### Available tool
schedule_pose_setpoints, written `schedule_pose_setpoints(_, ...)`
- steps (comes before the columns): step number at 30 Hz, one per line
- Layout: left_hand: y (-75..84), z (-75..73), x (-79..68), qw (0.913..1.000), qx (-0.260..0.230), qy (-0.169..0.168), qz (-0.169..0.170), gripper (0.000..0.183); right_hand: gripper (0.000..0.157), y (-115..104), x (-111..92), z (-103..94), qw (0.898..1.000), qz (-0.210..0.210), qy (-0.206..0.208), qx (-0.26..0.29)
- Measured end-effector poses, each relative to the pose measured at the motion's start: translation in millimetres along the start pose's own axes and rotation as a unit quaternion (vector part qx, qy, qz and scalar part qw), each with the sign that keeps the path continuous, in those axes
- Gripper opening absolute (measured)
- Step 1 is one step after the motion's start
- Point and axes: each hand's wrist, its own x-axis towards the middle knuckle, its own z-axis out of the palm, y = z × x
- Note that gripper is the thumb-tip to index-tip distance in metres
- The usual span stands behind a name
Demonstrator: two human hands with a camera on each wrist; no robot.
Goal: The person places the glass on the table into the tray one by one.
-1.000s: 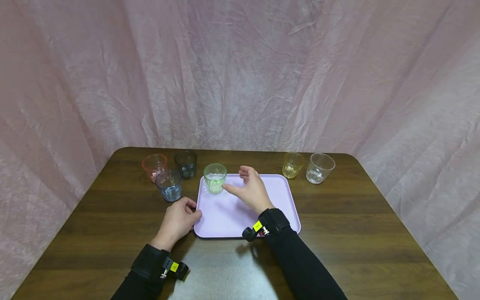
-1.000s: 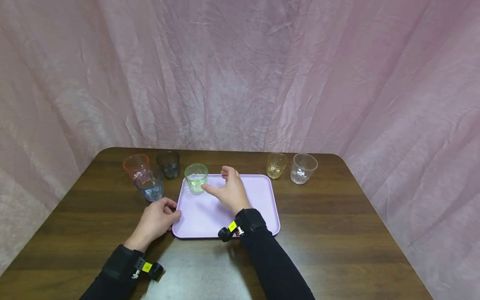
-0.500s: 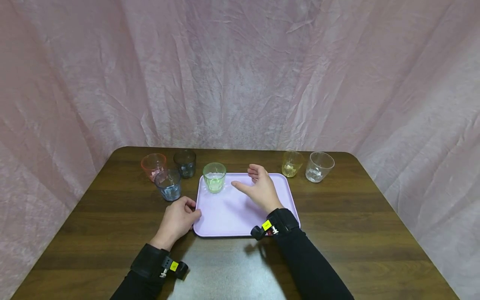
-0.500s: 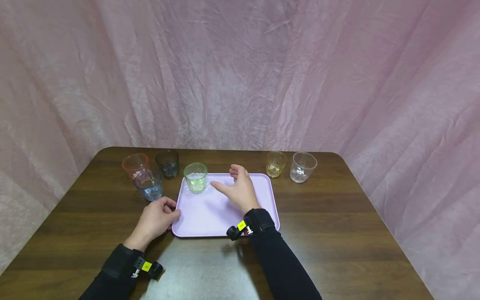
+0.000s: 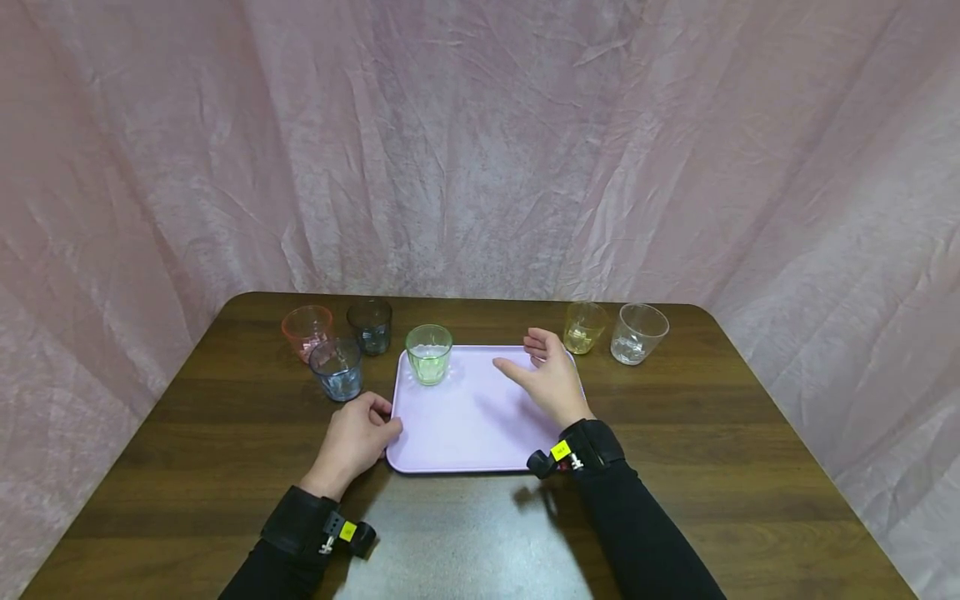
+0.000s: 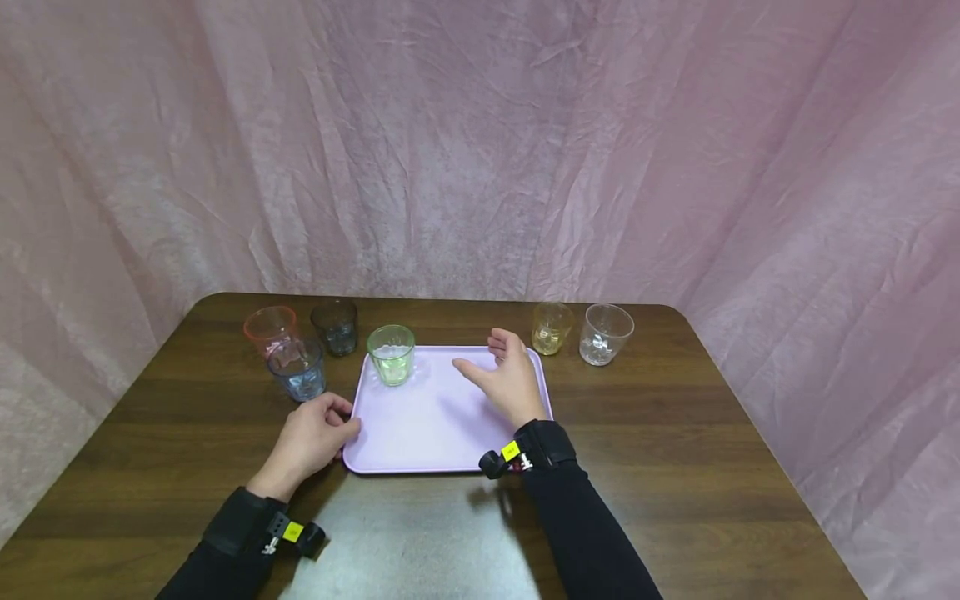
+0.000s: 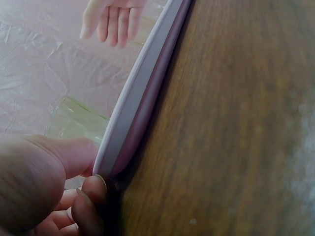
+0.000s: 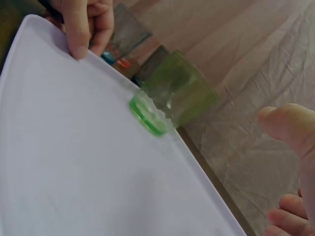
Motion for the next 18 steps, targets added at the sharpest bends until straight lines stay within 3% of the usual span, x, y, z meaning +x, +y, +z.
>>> schedule_pose_setpoints(18,0.0,0.4,-0.8,1.0000,-0.001,0.006,0.000,0.024,0.090,30,-5,-53.3,0.999,0.025,0.030,0.005)
